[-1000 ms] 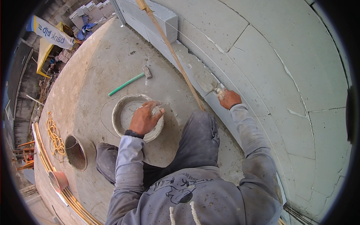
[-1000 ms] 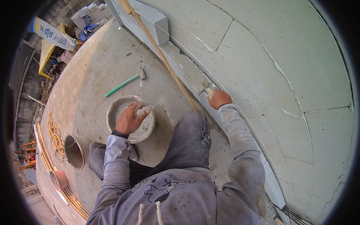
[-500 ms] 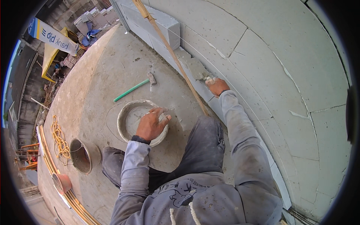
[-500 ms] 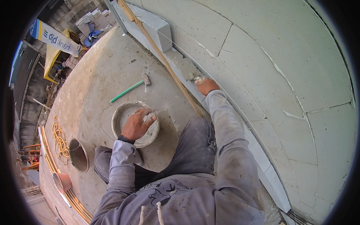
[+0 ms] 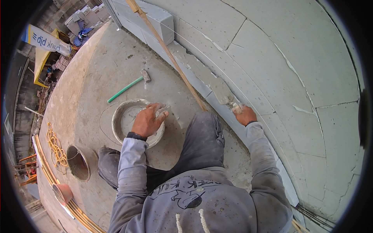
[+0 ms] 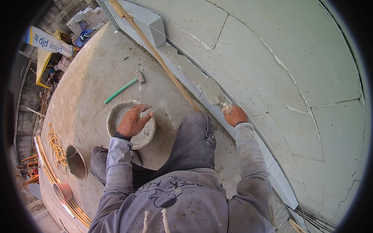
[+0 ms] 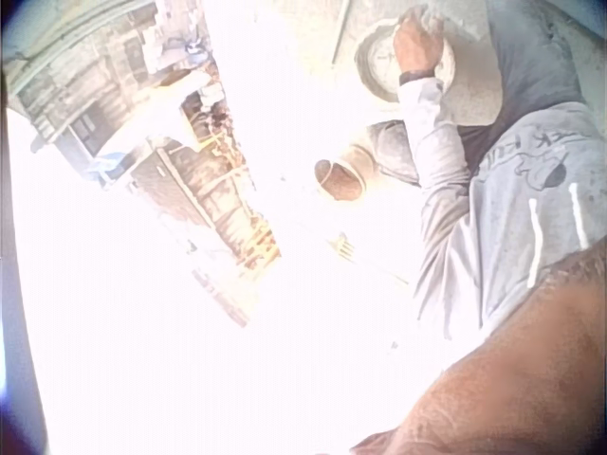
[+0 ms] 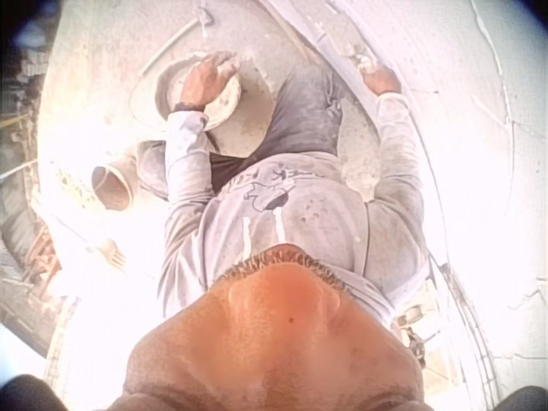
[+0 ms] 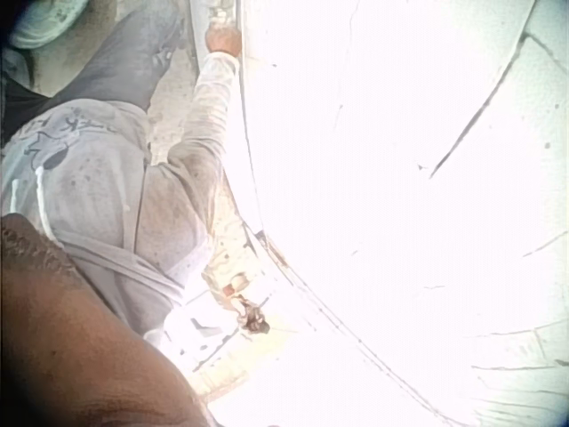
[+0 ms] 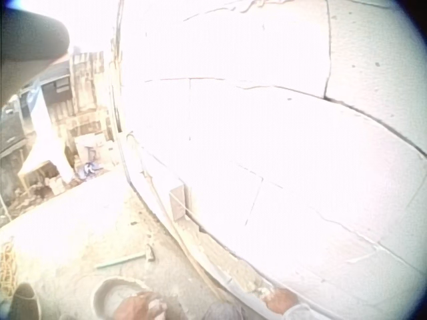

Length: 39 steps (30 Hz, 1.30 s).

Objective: The person builds a wall by applying mortar from a bucket to lightweight concrete blocks with a trowel, then laying the blocks and tapping them into place with a rubber mallet.

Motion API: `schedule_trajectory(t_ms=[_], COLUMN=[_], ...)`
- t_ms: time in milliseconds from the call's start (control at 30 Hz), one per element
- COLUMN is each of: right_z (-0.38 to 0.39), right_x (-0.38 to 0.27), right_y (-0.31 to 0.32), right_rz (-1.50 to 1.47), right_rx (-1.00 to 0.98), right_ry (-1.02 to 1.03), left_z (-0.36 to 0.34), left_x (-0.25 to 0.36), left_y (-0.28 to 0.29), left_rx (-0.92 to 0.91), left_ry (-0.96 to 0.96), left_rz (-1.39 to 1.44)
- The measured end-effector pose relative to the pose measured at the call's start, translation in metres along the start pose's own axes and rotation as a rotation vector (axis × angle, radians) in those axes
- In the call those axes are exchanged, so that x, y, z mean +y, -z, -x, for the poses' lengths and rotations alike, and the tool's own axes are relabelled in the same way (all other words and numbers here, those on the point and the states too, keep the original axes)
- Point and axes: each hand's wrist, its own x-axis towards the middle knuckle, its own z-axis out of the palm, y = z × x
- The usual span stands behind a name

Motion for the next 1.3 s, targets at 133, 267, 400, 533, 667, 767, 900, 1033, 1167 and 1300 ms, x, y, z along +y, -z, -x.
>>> schedule_trajectory(t_ms=[133,267,400,533,667,767,900,1033,1167,1300], right_z=[0.060,0.113,0.142,0.129,0.104,0.089,0.092,0.073,0.040,0.049], right_x=[0.052,0.082,0.082,0.064,0.024,-0.008,-0.068,-0.156,-0.260,-0.332], right_y=[-0.017,-0.013,-0.003,-0.021,-0.031,-0.024,0.021,0.013,-0.060,-0.114], right_rz=[-0.008,0.013,-0.014,-0.169,-0.325,-0.436,-0.316,-0.032,0.355,0.591], right_rx=[0.037,0.080,0.032,0.147,0.159,0.074,-0.128,-0.212,-0.079,-0.111], right_ry=[-0.067,-0.104,-0.167,-0.158,-0.096,0.007,0.298,0.580,0.826,0.890], left_z=[-0.003,-0.005,-0.006,-0.006,0.002,-0.002,0.014,0.034,0.052,0.063], left_x=[0.001,0.000,0.000,0.001,-0.002,-0.003,-0.011,-0.018,-0.016,-0.020], left_y=[-0.002,-0.001,-0.002,-0.007,-0.006,0.001,0.049,0.089,0.100,0.100], left_rx=[-0.039,-0.072,-0.049,-0.069,-0.053,-0.040,0.212,0.593,0.717,0.676], left_ry=[0.013,0.049,0.018,0.014,0.037,0.057,0.144,0.244,0.261,0.280], left_rz=[0.034,0.016,-0.011,-0.024,-0.031,-0.003,0.015,0.071,0.200,0.200])
